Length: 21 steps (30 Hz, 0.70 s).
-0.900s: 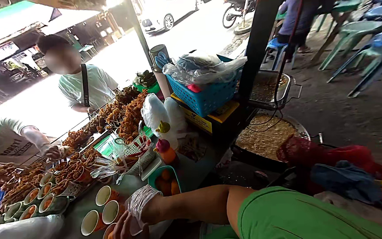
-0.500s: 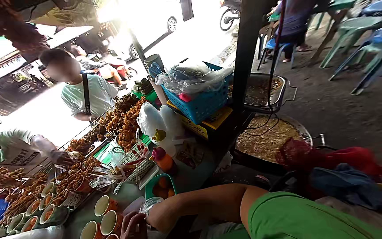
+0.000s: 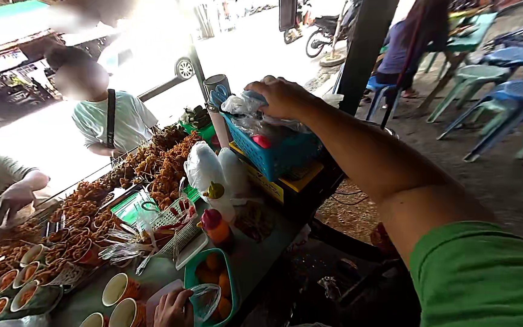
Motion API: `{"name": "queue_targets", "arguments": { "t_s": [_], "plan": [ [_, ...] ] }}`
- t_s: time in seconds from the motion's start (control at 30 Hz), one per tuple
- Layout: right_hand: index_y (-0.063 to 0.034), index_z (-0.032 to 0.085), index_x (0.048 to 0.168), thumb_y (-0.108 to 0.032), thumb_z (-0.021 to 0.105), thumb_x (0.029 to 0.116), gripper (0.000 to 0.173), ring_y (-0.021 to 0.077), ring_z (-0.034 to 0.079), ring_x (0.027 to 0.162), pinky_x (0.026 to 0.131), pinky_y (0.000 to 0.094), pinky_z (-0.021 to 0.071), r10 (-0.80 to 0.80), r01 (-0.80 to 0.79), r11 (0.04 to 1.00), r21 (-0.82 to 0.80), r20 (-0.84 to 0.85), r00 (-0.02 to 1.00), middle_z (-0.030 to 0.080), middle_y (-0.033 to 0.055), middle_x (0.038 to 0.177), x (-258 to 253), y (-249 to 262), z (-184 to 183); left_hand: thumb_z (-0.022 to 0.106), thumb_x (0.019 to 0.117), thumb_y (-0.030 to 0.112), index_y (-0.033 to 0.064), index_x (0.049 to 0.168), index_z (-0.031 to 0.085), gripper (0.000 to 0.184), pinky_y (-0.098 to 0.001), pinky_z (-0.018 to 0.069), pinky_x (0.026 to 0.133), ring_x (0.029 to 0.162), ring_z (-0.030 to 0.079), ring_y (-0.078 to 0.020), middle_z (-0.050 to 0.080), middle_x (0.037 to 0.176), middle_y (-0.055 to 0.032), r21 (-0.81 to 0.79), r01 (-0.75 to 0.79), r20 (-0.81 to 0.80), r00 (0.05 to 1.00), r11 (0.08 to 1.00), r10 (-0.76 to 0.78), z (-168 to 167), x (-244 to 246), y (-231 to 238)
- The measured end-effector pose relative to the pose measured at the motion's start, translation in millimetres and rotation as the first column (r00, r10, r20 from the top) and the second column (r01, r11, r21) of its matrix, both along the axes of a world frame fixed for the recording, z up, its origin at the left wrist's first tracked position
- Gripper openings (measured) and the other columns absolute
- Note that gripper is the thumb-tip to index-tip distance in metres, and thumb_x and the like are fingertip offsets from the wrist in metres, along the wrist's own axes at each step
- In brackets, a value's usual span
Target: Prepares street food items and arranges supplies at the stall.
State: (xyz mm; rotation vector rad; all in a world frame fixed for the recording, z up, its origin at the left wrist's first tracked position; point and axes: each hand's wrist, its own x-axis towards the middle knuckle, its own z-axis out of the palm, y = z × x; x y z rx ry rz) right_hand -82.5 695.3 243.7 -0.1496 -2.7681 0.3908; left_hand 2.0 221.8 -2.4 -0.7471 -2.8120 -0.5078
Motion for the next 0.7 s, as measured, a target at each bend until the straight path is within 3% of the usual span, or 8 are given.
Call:
{"name": "queue_targets", "arguments": {
  "t_s": [0.1, 0.2, 0.27, 0.37, 0.47, 0.57, 0.63, 0.7],
  "plan": [
    [-0.0219, 0.056, 0.146, 0.0, 0.054, 0.0995, 0.052, 0.0497, 0.054, 0.127, 0.098, 0.0661, 0.0462, -0.01, 0.012, 1.0, 0.024, -0.08, 0.997, 0.051, 0.0263, 0.144, -5, 16, 13, 0.062, 0.0846, -0.007, -0.003, 0.094, 0.077, 0.019, -0.0634, 0.052, 0.087, 0.102, 0.067, -0.0502, 0.072, 0.103, -0.0259, -0.025, 0.038, 0.023, 0.999, 0.999, -0.038, 0, -3, -1],
    [-0.0234, 0.06, 0.144, -0.004, 0.05, 0.103, 0.046, 0.0503, 0.053, 0.128, 0.097, 0.0668, 0.0454, 0.01, -0.004, 0.995, 0.096, -0.065, 0.998, 0.044, 0.0246, 0.153, -10, 13, 15, 0.061, 0.0875, -0.004, -0.0026, 0.097, 0.077, 0.019, -0.0627, 0.0518, 0.088, 0.104, 0.066, -0.0501, 0.071, 0.105, -0.0261, -0.096, 0.066, 0.042, 0.997, 0.993, -0.062, 4, -3, 0],
    [-0.0243, 0.062, 0.143, -0.023, 0.051, 0.1079, 0.037, 0.0514, 0.05, 0.131, 0.097, 0.0672, 0.0448, 0.048, -0.049, 0.983, 0.176, 0.011, 0.999, 0.04, 0.0255, 0.157, -13, 1, 6, 0.062, 0.0903, 0.002, -0.0017, 0.099, 0.077, 0.018, -0.0635, 0.0501, 0.091, 0.108, 0.065, -0.0497, 0.073, 0.108, -0.0235, -0.154, 0.082, 0.057, 0.996, 0.985, -0.074, 7, -3, 4],
    [-0.0202, 0.054, 0.15, -0.056, 0.06, 0.0986, 0.063, 0.0542, 0.044, 0.134, 0.095, 0.0675, 0.0434, 0.067, -0.107, 0.964, 0.243, 0.166, 0.984, 0.03, 0.0285, 0.162, -14, -14, -4, 0.061, 0.093, 0.009, -0.002, 0.094, 0.076, 0.018, -0.0644, 0.0469, 0.095, 0.111, 0.065, -0.0488, 0.073, 0.11, -0.0215, -0.188, 0.126, 0.071, 0.991, 0.974, -0.114, 9, -6, 10],
    [-0.0185, 0.053, 0.151, -0.044, 0.073, 0.0931, 0.066, 0.0526, 0.045, 0.132, 0.093, 0.0666, 0.0452, 0.052, -0.107, 0.962, 0.252, 0.217, 0.975, 0.031, 0.0259, 0.162, -15, -16, 4, 0.06, 0.0942, 0.011, -0.0026, 0.091, 0.074, 0.02, -0.0641, 0.0455, 0.097, 0.112, 0.065, -0.0477, 0.073, 0.11, -0.0212, -0.219, 0.147, 0.085, 0.988, 0.965, -0.131, 10, -11, 16],
    [-0.0164, 0.061, 0.142, -0.025, 0.077, 0.0898, 0.055, 0.0466, 0.057, 0.121, 0.09, 0.0639, 0.0473, 0.119, -0.143, 0.956, 0.256, 0.108, 0.987, 0.052, 0.0226, 0.146, -19, 0, 9, 0.06, 0.0949, 0.012, -0.0032, 0.091, 0.074, 0.022, -0.0638, 0.0454, 0.098, 0.113, 0.065, -0.048, 0.073, 0.111, -0.0217, -0.235, 0.153, 0.102, 0.986, 0.96, -0.132, 12, -14, 16],
    [-0.0167, 0.061, 0.142, -0.022, 0.073, 0.092, 0.052, 0.043, 0.061, 0.118, 0.091, 0.0631, 0.0479, 0.158, -0.165, 0.96, 0.224, 0.049, 0.986, 0.058, 0.0206, 0.138, -21, 13, 10, 0.058, 0.0969, 0.013, -0.004, 0.094, 0.074, 0.024, -0.0648, 0.0438, 0.1, 0.117, 0.062, -0.0487, 0.072, 0.114, -0.0226, -0.231, 0.163, 0.151, 0.98, 0.959, -0.131, 11, -14, 14],
    [-0.0149, 0.059, 0.145, -0.03, 0.073, 0.0945, 0.054, 0.0441, 0.056, 0.126, 0.097, 0.0633, 0.0473, 0.179, -0.177, 0.969, 0.174, 0.003, 0.984, 0.053, 0.0226, 0.144, -16, 20, 5, 0.058, 0.0969, 0.014, -0.0029, 0.096, 0.074, 0.023, -0.0648, 0.0422, 0.102, 0.119, 0.061, -0.0483, 0.072, 0.115, -0.0221, -0.213, 0.17, 0.171, 0.976, 0.962, -0.134, 9, -13, 11]
  ]
}}
